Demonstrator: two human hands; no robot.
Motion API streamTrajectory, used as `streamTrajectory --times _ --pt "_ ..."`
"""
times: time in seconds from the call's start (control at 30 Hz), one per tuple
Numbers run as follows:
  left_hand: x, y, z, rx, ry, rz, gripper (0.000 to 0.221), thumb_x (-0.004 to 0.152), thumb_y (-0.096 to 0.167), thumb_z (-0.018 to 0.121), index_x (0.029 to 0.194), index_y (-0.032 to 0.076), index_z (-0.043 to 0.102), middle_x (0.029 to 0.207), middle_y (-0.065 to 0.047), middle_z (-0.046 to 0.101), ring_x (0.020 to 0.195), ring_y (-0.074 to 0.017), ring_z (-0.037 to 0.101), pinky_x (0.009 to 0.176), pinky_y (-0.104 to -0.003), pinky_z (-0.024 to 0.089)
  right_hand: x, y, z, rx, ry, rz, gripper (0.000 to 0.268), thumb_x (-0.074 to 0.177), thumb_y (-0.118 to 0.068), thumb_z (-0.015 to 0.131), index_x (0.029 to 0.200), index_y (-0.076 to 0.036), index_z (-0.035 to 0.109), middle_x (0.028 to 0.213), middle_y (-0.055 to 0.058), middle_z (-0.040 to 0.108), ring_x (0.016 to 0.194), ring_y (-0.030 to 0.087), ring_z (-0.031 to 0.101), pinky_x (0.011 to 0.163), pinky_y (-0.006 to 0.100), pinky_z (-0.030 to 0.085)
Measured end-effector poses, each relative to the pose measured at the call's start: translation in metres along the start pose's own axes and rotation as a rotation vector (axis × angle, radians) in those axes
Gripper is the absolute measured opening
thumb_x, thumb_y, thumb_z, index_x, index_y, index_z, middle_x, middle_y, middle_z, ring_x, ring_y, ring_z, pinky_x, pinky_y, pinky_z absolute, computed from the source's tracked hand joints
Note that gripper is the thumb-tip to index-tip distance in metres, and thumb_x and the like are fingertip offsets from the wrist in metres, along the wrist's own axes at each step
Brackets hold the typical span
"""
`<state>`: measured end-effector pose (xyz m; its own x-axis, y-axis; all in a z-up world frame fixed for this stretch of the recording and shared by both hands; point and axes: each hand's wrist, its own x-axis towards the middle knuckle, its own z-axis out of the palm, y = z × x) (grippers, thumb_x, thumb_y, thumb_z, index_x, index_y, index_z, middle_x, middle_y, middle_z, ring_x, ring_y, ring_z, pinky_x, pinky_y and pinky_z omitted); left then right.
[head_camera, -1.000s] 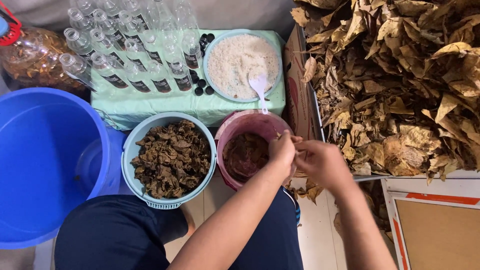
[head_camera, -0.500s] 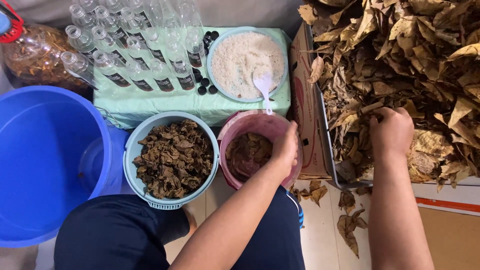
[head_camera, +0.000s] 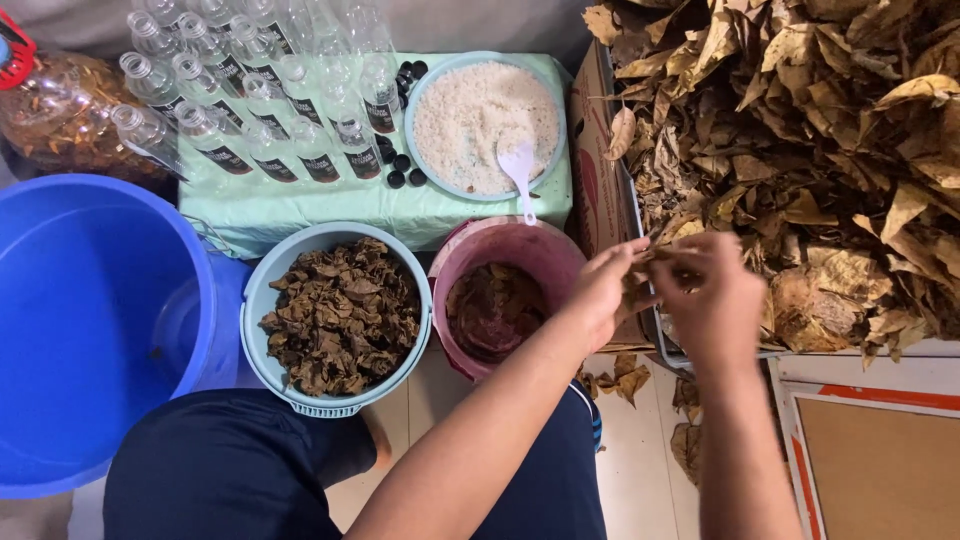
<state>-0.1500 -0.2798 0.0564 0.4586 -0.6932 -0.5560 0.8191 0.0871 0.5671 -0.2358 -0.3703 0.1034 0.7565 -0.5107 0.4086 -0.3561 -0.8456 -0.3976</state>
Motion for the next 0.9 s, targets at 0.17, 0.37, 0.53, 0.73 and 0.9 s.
streamTrajectory --times 0.17,0.37,0.53,0.73,0.9 --pt "0.000 0.001 -0.020 0.020 0.165 0.067 0.041 0.099 0.055 0.064 0.117 0.019 0.073 0.115 -0.007 0.070 0.101 -0.0239 0.065 0.081 -0.040 0.050 -0.023 -0.034 0.030 0.112 -0.092 -0.006 0.019 0.079 -0.009 0.084 0.096 -0.017 0.078 0.086 0.009 0.078 0.088 0.033 0.075 0.077 0.045 0.060" --pt "0.027 0.005 -0.102 0.395 0.505 -0.049 0.047 0.090 0.073 0.050 0.100 0.039 0.081 0.118 0.010 0.076 0.122 -0.0208 0.066 0.109 -0.031 0.045 -0.021 -0.110 0.054 -0.012 -0.229 -0.414 0.022 0.083 -0.004 0.067 0.100 -0.010 0.079 0.099 0.011 0.070 0.097 0.032 0.071 0.082 0.039 0.057" --pt "0.004 0.049 -0.190 0.083 0.699 0.049 0.048 0.093 0.065 0.055 0.087 0.023 0.077 0.081 0.001 0.071 0.083 -0.0195 0.066 0.084 -0.030 0.049 -0.009 -0.192 0.044 0.206 -0.600 -0.341 0.029 0.092 -0.010 0.063 0.119 -0.001 0.068 0.089 0.018 0.074 0.097 0.038 0.073 0.080 0.048 0.058" --pt "-0.056 0.101 -0.263 0.081 0.740 0.210 0.071 0.100 0.070 0.043 0.061 0.011 0.054 0.044 -0.003 0.042 0.037 -0.0159 0.036 0.044 -0.034 0.035 0.002 -0.250 0.098 0.291 -0.707 -0.309 0.029 0.093 -0.022 0.066 0.118 -0.009 0.071 0.092 0.017 0.075 0.092 0.038 0.075 0.076 0.050 0.061" --pt "-0.096 0.126 -0.292 0.184 0.645 0.167 0.058 0.108 0.052 0.037 0.121 0.001 0.060 0.079 -0.012 0.062 0.063 -0.0247 0.062 0.059 -0.048 0.053 -0.006 -0.286 0.163 0.525 -0.881 0.025 0.045 0.111 -0.042 0.043 0.137 -0.009 0.062 0.113 0.019 0.070 0.106 0.040 0.072 0.084 0.056 0.058"
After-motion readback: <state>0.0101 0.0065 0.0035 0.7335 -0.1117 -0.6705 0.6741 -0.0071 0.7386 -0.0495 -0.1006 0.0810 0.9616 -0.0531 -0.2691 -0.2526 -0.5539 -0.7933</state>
